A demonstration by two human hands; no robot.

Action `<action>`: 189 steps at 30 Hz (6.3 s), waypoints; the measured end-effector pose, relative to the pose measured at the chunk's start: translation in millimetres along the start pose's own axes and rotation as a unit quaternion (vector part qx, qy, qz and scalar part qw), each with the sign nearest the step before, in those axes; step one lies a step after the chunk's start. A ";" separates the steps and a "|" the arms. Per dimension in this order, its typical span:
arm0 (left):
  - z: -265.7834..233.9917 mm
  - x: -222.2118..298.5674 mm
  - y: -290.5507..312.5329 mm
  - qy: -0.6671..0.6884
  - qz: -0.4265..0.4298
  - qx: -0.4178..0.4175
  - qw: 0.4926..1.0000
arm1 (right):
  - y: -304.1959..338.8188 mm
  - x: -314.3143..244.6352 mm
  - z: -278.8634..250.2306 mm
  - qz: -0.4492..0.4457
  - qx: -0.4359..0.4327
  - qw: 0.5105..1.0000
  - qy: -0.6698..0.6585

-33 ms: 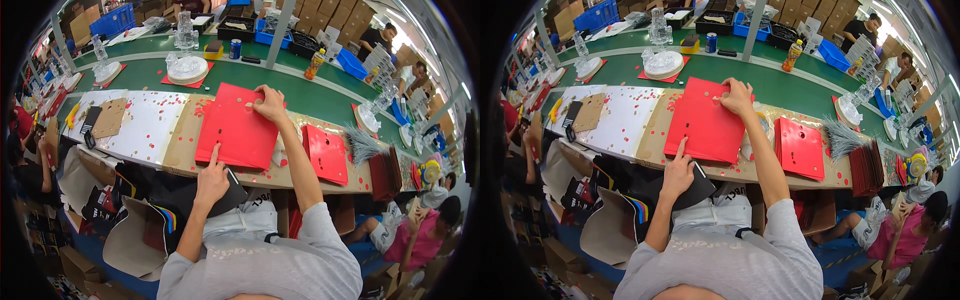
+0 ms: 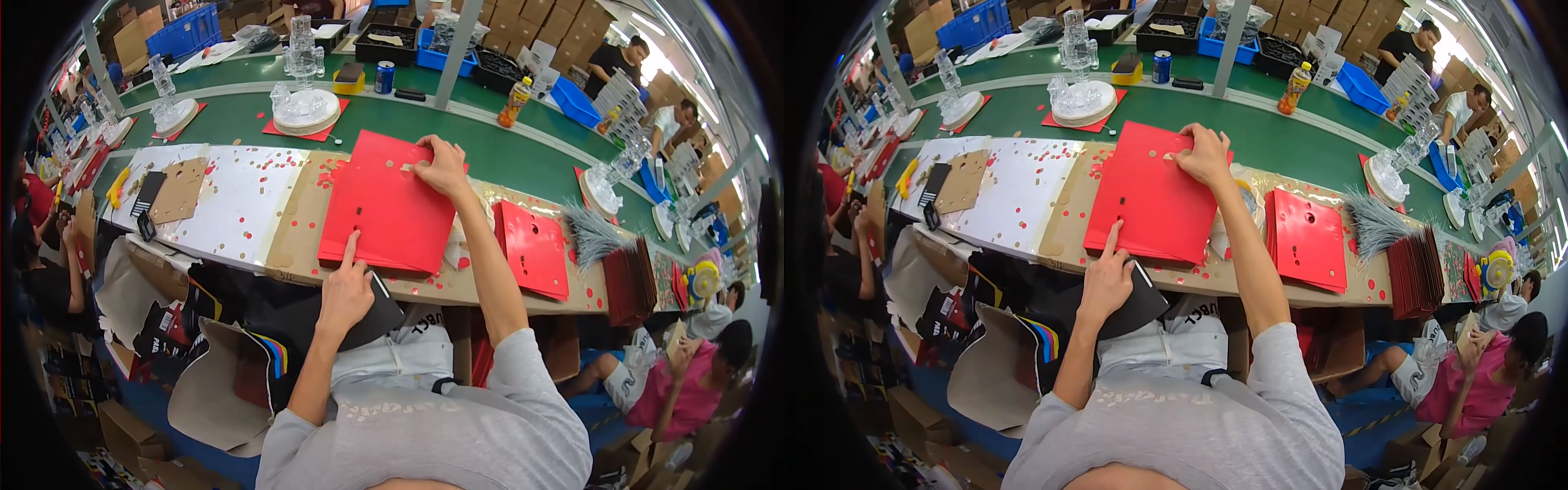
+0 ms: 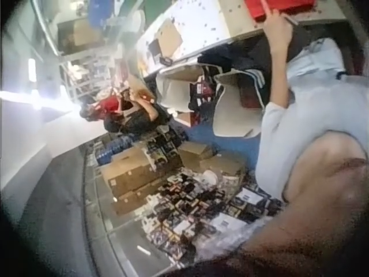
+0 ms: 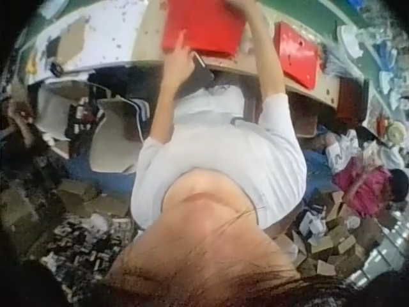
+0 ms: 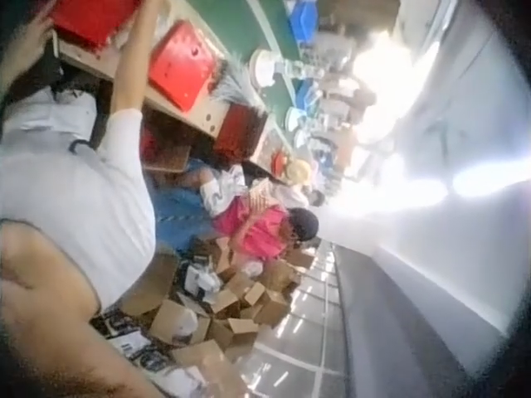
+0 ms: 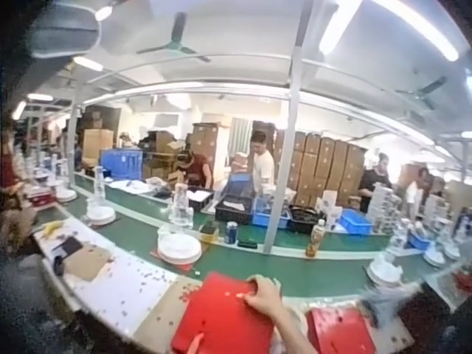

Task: Applying small circular components or labels to red plastic folders on an assembly line.

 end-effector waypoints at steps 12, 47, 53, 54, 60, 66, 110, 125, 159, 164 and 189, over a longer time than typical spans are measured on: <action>-13.6 -8.0 -3.1 0.054 0.047 -0.007 0.997 | 9.5 -36.5 -31.1 -0.064 0.254 0.964 -0.052; -29.8 20.4 32.9 0.305 -0.035 -0.004 0.952 | 114.7 300.7 -59.1 0.134 -0.048 0.965 0.219; -26.9 35.5 32.2 0.330 -0.022 -0.032 0.943 | 126.2 286.1 -61.2 0.082 0.130 0.964 0.220; -24.6 38.7 31.7 0.360 -0.034 -0.035 0.932 | 127.1 277.0 -69.9 0.069 0.173 0.955 0.232; -18.3 33.4 29.0 0.368 -0.099 -0.012 0.924 | 169.8 41.5 -102.6 -0.018 0.051 0.981 -0.188; -28.2 42.5 29.9 0.297 -0.103 0.014 0.949 | 227.7 -67.7 -90.6 -0.164 -0.007 0.965 -0.206; -19.5 1.6 -0.8 0.049 0.019 0.033 0.998 | 82.9 -77.9 61.5 0.037 -0.103 0.950 -0.291; -20.4 -9.5 2.2 0.040 0.023 0.036 0.998 | 83.9 -90.1 69.6 0.022 -0.131 0.967 -0.219; -6.7 -1.6 0.6 -0.005 0.020 0.030 0.999 | -5.4 -10.2 36.7 -0.007 -0.124 0.991 -0.042; -5.9 9.3 0.9 -0.001 0.033 0.035 0.999 | -13.6 9.9 24.7 -0.036 -0.114 0.986 -0.118; -4.0 -2.4 6.1 0.015 0.064 0.065 0.996 | 7.0 -46.9 -30.4 -0.023 0.114 0.991 -0.065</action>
Point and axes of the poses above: each hand's wrist, its own y-axis away from the middle knuckle, its own z-axis out of the palm, x = y × z, the point moved 4 cm from there along -y, towards the middle knuckle, and after that the axes turned 10 degrees about y, right-handed, at the moved point
